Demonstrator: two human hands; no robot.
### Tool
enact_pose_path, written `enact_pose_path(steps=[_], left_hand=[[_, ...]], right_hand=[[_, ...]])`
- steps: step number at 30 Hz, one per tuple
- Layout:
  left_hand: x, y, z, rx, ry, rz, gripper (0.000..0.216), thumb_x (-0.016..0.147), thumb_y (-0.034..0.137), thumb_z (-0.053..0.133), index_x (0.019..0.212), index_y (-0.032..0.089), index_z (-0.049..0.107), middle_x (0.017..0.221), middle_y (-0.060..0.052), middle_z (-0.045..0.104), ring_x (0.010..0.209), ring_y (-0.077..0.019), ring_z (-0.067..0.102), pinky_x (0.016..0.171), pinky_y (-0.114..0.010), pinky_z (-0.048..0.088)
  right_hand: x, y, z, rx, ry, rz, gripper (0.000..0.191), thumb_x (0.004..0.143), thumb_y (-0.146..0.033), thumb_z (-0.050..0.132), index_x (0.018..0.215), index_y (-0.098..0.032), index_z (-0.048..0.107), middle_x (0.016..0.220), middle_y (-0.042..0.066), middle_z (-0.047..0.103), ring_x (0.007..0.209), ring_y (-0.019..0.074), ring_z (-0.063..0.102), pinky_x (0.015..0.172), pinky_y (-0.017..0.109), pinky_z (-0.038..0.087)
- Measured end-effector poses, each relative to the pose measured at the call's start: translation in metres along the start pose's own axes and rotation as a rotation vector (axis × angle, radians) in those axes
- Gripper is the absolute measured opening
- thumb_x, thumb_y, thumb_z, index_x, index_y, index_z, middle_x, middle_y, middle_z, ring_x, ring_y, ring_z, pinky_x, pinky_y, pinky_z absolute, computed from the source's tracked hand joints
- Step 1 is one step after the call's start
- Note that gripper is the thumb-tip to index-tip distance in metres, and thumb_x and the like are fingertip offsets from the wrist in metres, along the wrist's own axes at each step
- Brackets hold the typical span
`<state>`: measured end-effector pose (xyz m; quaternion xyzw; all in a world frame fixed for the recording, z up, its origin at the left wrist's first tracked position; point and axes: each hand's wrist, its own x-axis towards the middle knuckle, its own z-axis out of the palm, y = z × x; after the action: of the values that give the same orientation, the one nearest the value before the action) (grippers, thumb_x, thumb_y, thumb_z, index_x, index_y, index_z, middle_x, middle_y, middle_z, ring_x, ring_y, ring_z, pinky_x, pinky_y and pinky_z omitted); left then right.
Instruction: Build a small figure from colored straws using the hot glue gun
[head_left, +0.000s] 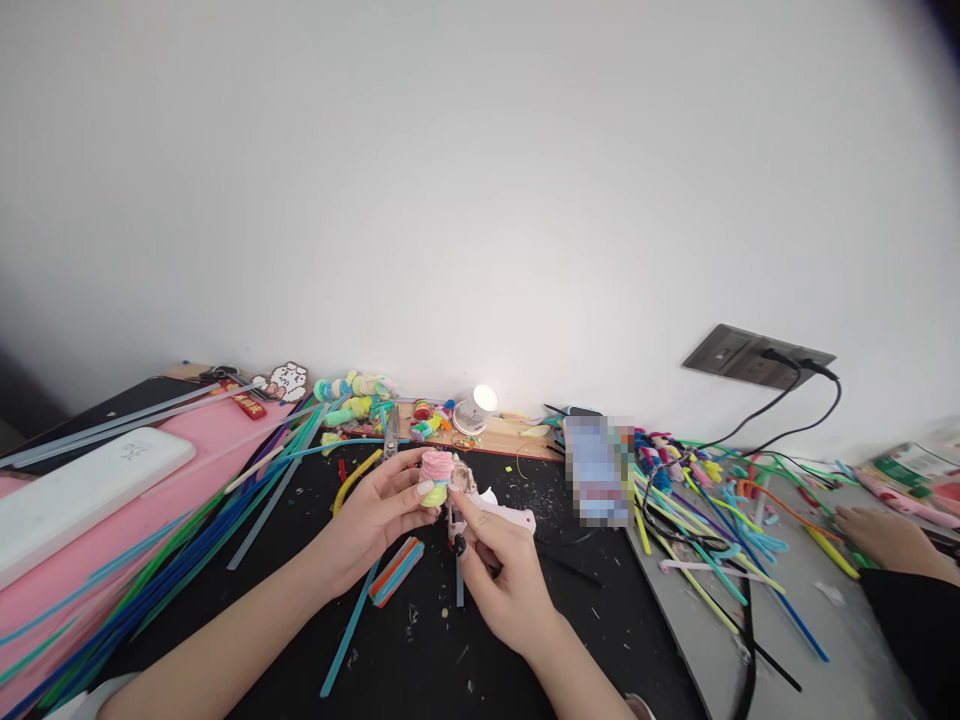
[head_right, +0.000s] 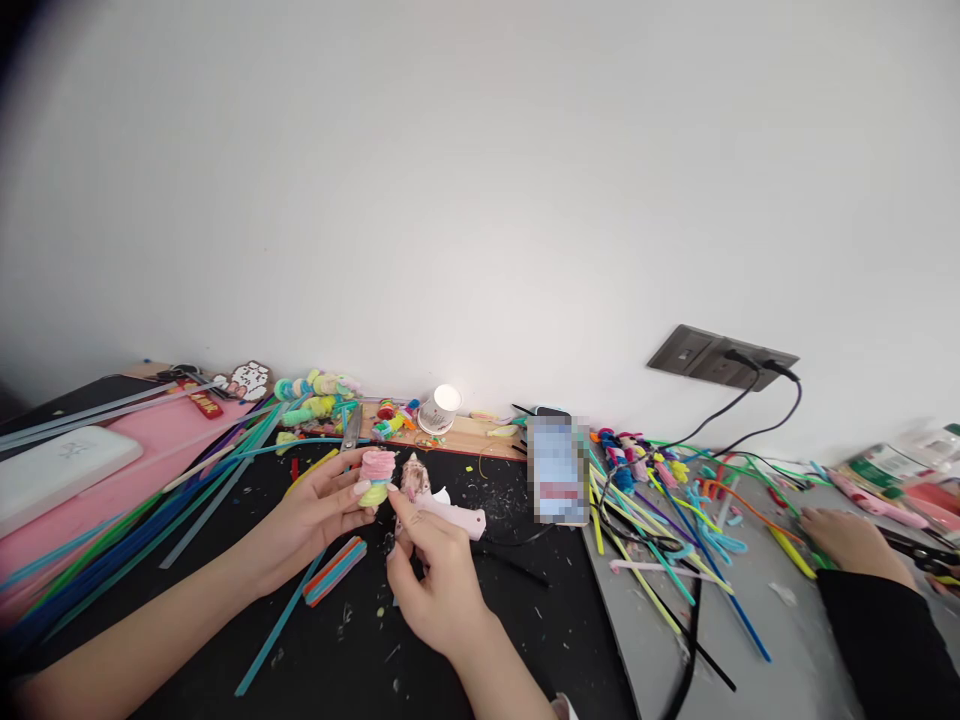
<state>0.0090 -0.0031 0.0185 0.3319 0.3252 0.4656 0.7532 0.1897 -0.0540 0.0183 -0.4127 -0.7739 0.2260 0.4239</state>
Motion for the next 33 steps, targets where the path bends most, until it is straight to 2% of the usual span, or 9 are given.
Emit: enact_pose_path(steps=[8, 15, 33], left_hand=[[-0.0008, -0.0001, 0.0004, -0.002, -0.013, -0.014, 0.041, 0.072, 0.022, 0.08, 0.111, 0.024, 0.066, 0.103, -0.004, 0.072, 0.08, -0.0152, 0.067, 0.078, -0.029, 0.056], [0.0012, -0.0021, -0.0022, 0.011, -0.038, 0.009, 0.039, 0.076, 0.022, 0.077, 0.113, 0.024, 0.065, 0.108, -0.005, 0.071, 0.087, -0.0175, 0.068, 0.082, -0.031, 0.055], [0.0026, -0.0021, -0.0037, 0.034, -0.04, 0.024, 0.032, 0.075, 0.023, 0.078, 0.105, 0.022, 0.066, 0.095, -0.002, 0.072, 0.077, -0.0129, 0.067, 0.078, -0.028, 0.056]], right_hand=[[-0.0008, 0.0022, -0.0001, -0.021, -0.013, 0.021, 0.045, 0.093, -0.02, 0.045, 0.137, -0.018, 0.051, 0.065, -0.003, 0.048, 0.056, 0.0112, 0.038, 0.053, 0.022, 0.036], [-0.0002, 0.003, 0.0012, 0.01, -0.037, 0.007, 0.048, 0.09, -0.017, 0.045, 0.138, -0.018, 0.05, 0.065, -0.004, 0.044, 0.055, 0.0108, 0.036, 0.052, 0.021, 0.035], [-0.0013, 0.0039, 0.0032, 0.098, -0.091, 0.085, 0.062, 0.083, -0.009, 0.046, 0.143, -0.022, 0.045, 0.066, -0.006, 0.04, 0.057, 0.0101, 0.033, 0.052, 0.02, 0.032]])
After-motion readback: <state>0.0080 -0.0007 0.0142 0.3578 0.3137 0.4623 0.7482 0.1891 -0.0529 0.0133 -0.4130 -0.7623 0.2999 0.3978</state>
